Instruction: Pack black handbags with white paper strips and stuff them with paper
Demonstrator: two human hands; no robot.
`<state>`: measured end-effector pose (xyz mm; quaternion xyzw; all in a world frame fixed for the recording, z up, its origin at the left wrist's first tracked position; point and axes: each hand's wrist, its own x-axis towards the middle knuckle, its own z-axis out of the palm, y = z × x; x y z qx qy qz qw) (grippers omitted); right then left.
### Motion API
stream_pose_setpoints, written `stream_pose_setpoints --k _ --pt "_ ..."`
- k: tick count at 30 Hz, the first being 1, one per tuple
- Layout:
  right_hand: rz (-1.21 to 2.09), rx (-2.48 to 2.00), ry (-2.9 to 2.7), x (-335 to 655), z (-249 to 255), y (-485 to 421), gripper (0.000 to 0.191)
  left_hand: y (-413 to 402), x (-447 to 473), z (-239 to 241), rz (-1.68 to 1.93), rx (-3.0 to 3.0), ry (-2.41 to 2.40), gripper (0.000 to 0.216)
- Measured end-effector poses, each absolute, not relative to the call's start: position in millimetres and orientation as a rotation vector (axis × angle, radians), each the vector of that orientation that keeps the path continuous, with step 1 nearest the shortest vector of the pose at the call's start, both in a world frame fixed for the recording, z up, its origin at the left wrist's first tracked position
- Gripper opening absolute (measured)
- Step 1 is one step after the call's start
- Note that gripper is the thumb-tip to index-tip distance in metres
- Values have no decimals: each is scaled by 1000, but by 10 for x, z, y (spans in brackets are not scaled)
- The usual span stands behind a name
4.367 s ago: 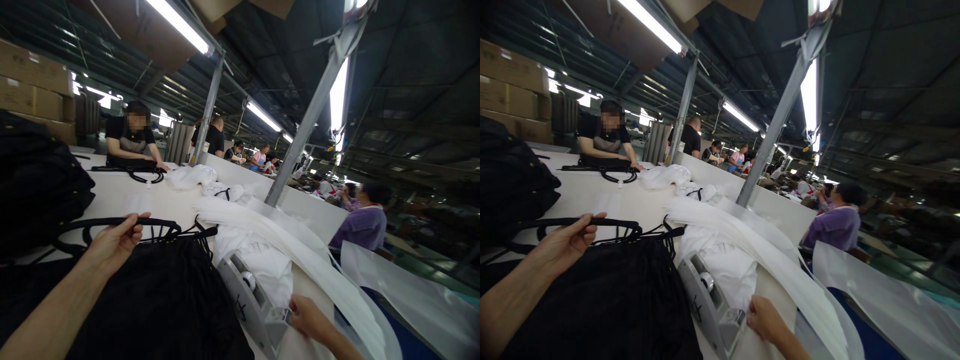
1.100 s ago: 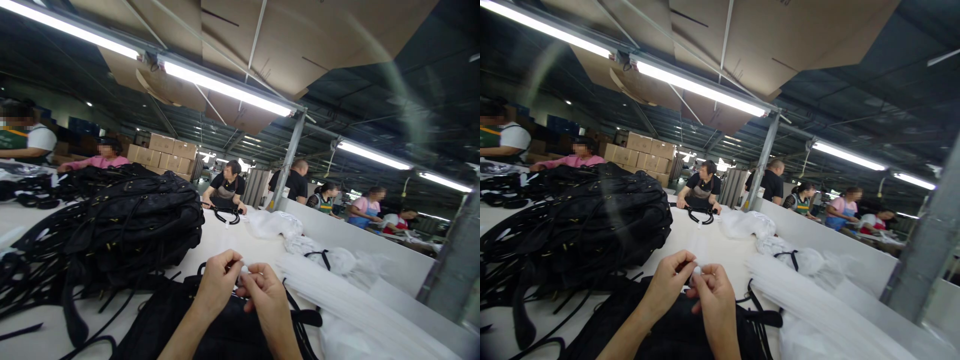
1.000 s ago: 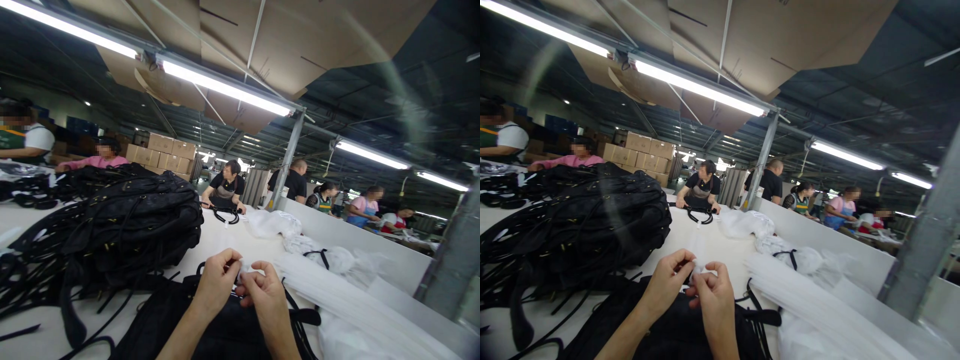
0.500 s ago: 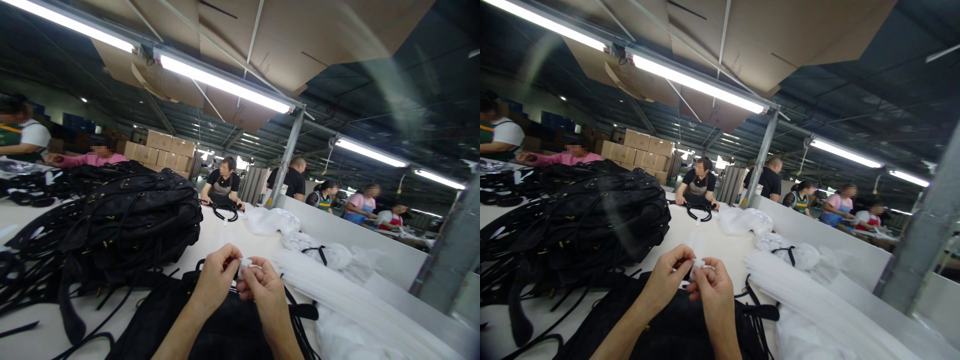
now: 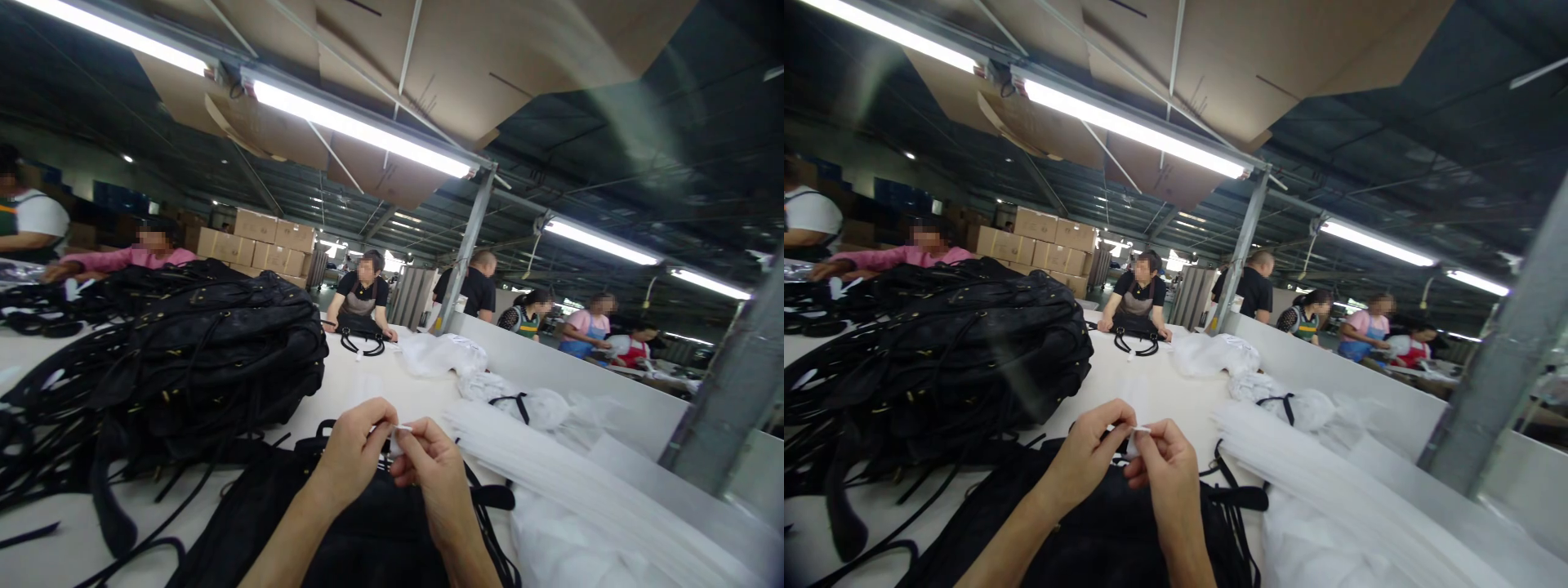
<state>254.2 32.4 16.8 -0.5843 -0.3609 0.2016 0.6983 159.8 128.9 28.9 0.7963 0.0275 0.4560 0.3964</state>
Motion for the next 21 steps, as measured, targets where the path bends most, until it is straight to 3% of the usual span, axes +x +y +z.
stream_pose_setpoints --k 5,11,17,21 --pt "378 -1175 -717 2490 115 403 46 1333 1594 267 1176 2022 29 17" --pt "552 -1078 -749 2467 187 372 56 1404 1547 270 1123 2004 25 15" --pt "625 -1062 -701 2463 253 308 50 1388 1535 289 1092 2061 9 20" --pt "477 -1308 -839 2501 274 255 45 1372 1531 294 1092 2156 12 22"
